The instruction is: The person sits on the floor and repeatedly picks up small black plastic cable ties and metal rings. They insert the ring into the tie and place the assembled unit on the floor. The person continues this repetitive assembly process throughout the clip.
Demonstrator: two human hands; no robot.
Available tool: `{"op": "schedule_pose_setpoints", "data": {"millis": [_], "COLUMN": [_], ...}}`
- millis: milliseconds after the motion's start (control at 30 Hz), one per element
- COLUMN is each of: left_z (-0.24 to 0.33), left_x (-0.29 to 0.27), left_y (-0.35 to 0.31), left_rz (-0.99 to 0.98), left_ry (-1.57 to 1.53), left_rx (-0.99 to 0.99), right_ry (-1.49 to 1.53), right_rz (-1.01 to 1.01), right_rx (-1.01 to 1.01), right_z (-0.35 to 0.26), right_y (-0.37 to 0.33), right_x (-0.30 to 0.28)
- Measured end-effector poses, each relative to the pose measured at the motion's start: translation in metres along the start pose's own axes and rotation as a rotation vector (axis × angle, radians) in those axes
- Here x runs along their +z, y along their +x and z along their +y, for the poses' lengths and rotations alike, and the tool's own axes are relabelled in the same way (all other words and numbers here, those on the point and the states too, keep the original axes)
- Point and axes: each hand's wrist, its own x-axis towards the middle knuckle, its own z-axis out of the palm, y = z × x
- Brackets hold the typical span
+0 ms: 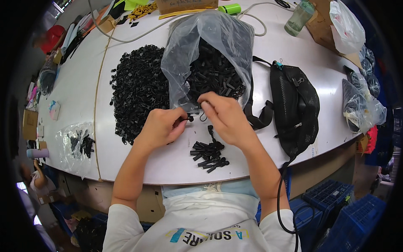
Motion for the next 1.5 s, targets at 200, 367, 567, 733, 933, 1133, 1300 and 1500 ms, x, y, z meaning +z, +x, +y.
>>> {"op": "schedule_pose_setpoints", "data": {"millis": [200,367,567,733,933,1133,1300,1500], "left_z": [0.004,0.003,0.003,0.007,0.003,0.012,0.009,0.024], "left_x": [-0.017,-0.019,-0.017,-0.021,-0.019,-0.027,-0.009,-0.009], "left_y": [0.001,-0.001,-0.002,0.000,0.000,0.003,0.004,0.002], "left_rz": [-0.075,-0.037,-0.053,-0.040,0.011,0.087,0.241,-0.223], "left_ry": [-0.060,-0.126,-0.204,-0.294,-0.232,0.039,-0.204,-1.299], "left_rx": [0.006,0.029,0.082,0.125,0.221,0.420,0.214,-0.484], "right_ry": [-0.197,-0.156,-0.131,-0.064,-0.006,0.264,0.267,-0.067], "right_rz": [-0.126,-0.076,-0.051,-0.019,-0.104,-0.295,-0.196,0.125], "right_rx": [-0.222,-0.242,-0.342,-0.448,-0.432,-0.166,-0.066,-0.502], "right_z": [0.004,0.005,0.008,0.010,0.012,0.015,0.006,0.015], "right_y": [-0.004,-0.003,-0.002,0.000,0.001,-0.003,-0.006,-0.005], "right_x": [0.012,0.019,0.019,0.019,0.017,0.015,0.016,0.025]}}
